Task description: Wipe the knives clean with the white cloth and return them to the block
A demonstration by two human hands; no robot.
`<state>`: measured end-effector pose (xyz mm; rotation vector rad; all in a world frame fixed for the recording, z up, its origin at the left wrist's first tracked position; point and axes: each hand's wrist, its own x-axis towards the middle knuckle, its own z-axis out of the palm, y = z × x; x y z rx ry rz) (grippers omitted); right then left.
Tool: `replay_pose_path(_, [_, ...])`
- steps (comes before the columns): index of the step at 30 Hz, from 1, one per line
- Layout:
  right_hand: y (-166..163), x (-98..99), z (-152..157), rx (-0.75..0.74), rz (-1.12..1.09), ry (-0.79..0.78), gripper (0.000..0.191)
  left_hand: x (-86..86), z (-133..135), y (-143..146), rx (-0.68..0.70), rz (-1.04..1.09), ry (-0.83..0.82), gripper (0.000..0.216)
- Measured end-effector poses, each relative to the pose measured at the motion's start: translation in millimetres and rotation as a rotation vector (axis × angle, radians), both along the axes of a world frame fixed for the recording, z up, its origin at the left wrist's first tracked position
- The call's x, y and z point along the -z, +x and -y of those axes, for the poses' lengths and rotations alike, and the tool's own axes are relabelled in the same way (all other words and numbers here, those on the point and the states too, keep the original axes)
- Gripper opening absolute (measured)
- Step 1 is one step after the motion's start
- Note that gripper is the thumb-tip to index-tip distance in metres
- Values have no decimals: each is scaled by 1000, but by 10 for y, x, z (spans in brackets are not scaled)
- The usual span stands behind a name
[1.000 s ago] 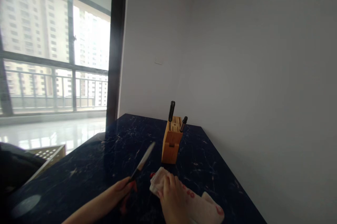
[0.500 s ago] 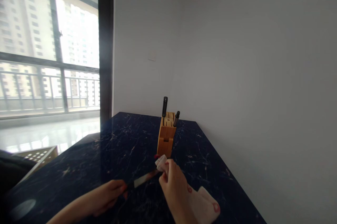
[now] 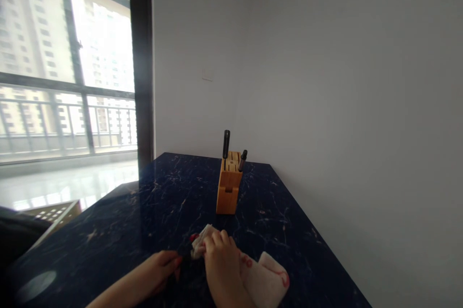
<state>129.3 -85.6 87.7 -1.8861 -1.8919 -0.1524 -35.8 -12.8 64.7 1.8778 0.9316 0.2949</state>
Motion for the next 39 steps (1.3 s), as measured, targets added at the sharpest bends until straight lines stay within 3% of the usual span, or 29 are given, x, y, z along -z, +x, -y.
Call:
replay_pose_path(6, [-46, 20, 12, -132, -47, -8, 15, -15, -10, 18, -5, 4, 0, 40])
replay_pose_path(12, [26, 35, 5, -45, 29, -7, 20, -5, -12, 11, 5, 7, 9, 41])
replay_pose_path(17, [-52, 86, 36, -173, 6, 27, 21, -20, -7, 18, 7, 5, -18, 38])
replay_pose_path(23, [-2, 48, 62, -28, -36, 17, 21, -4, -21, -8, 9, 2, -44, 43])
replay_pose_path(29, [-50, 30, 107, -148, -100, 31, 21, -4, -29, -5, 27, 19, -46, 40])
replay_pose_path(35, [95, 46, 48, -10, -53, 35, 22, -18, -26, -16, 13, -15, -31, 43])
replay_pose_path(39, [21, 76, 41, -93, -77, 28, 21, -58, -25, -19, 24, -34, -31, 39])
